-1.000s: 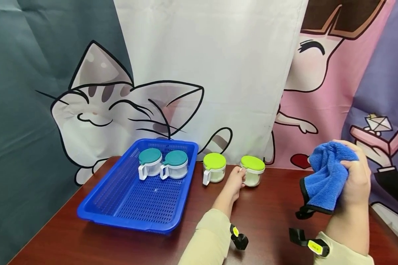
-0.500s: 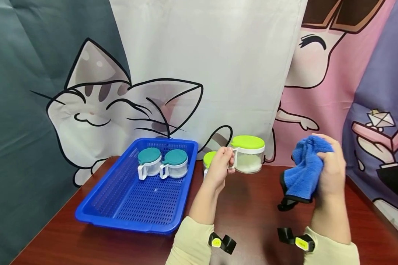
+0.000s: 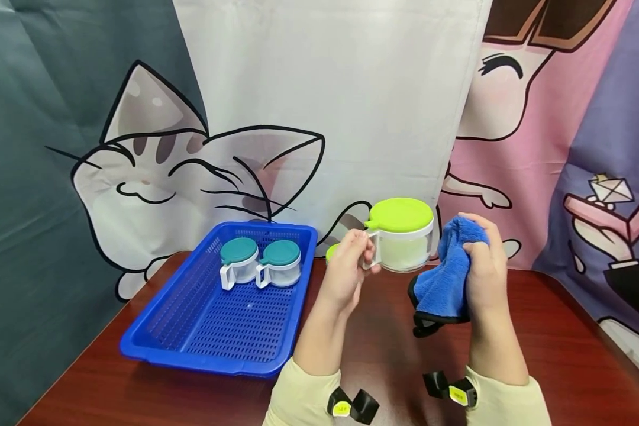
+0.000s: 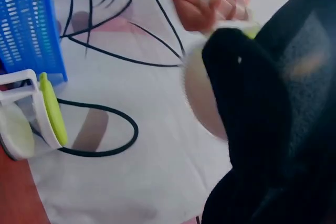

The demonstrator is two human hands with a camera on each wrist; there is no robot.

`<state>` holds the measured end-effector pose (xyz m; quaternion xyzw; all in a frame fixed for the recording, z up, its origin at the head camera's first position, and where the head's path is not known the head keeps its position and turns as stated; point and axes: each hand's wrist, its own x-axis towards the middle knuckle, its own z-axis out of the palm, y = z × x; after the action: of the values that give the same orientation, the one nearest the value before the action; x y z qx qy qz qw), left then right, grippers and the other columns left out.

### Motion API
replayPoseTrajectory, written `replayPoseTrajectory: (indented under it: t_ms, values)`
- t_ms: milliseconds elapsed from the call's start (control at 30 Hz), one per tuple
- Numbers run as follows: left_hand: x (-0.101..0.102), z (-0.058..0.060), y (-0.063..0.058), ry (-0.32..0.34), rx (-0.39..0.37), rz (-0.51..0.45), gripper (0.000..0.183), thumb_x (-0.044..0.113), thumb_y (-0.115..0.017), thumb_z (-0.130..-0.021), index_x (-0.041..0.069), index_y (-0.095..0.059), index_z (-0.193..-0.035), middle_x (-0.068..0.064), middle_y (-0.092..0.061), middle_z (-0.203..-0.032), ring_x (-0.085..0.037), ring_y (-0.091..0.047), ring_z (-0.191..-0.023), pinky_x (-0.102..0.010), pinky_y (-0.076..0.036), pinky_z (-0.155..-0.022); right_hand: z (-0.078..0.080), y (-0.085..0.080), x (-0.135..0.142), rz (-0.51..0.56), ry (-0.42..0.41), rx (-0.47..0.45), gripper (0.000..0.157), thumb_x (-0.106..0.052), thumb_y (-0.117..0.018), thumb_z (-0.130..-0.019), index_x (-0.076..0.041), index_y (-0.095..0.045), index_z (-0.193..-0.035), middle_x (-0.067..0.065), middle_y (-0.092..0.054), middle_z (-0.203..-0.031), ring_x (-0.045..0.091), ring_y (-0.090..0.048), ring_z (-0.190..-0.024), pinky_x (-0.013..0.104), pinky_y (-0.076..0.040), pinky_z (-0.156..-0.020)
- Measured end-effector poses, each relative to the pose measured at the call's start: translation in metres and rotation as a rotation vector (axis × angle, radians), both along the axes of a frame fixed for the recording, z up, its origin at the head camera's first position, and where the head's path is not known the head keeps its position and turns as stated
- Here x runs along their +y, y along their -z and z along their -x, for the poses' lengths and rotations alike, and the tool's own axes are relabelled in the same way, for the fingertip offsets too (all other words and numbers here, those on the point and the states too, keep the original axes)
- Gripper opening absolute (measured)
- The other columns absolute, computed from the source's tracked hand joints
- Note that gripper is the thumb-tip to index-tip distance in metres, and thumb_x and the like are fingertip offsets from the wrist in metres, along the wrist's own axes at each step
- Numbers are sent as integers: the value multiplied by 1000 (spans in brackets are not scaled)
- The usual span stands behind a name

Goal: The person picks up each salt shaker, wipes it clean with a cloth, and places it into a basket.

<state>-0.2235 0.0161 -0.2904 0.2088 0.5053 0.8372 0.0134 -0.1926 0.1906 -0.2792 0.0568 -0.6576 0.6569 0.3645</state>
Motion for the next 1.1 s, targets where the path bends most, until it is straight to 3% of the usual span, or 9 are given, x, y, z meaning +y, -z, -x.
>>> replayPoseTrajectory:
  t_ms: [133, 267, 433, 667, 900, 1000, 1100]
  values:
    - [13, -13, -3, 4, 76, 105, 19, 12, -33, -100, 5, -40, -83, -3, -38, -76, -16, -39, -76, -28, -31, -75, 2, 2, -9, -89, 200, -48, 42, -6, -33, -86, -12, -58, -119, -4, -50, -113, 11, -43, -101, 29, -32, -81]
    - [25, -25, -3, 11, 142, 162, 17, 9, -32, -100, 0, -40, -87, -3, -39, -78, -15, -39, -81, -28, -28, -78, 4, 3, -14, -76, 339, -54, 41, -9, -32, -87, -15, -58, -119, -11, -46, -108, 7, -41, -99, 29, -32, -79]
    - [33, -30, -1, -13, 173, 214, 17, 10, -35, -99, -3, -43, -93, -5, -47, -82, -10, -46, -85, -25, -34, -81, 7, 7, -25, -47, 377, -41, 41, -9, -34, -88, -18, -54, -122, -10, -41, -110, 8, -41, -100, 27, -32, -81]
    - [32, -24, 3, -7, 169, 252, 14, 10, -39, -98, -3, -45, -97, -11, -54, -95, -16, -54, -93, -27, -38, -89, 6, 11, -46, -84, 356, -28, 45, -8, -38, -88, -22, -45, -130, 3, -29, -128, 16, -35, -115, 29, -32, -88]
    - [28, -26, -2, 67, 175, 246, 15, 9, -37, -99, -5, -43, -97, -15, -53, -97, -21, -55, -93, -25, -39, -85, 9, 11, -39, -57, 387, 71, 44, -6, -38, -87, -16, -45, -129, -5, -31, -121, 12, -39, -106, 25, -34, -81]
    - [28, -29, -4, 79, 181, 268, 15, 10, -38, -99, -4, -44, -96, -17, -54, -95, -18, -55, -90, -24, -39, -80, 13, 10, -33, -17, 437, 102, 42, -5, -38, -87, -15, -45, -127, -10, -32, -116, 9, -39, -102, 24, -34, -79]
    - [29, -31, -4, 69, 185, 306, 15, 12, -41, -99, -2, -46, -98, -14, -56, -97, -13, -56, -92, -23, -40, -83, 14, 13, -34, 5, 467, 149, 41, -4, -39, -86, -13, -46, -125, -10, -32, -115, 9, -38, -103, 24, -34, -80]
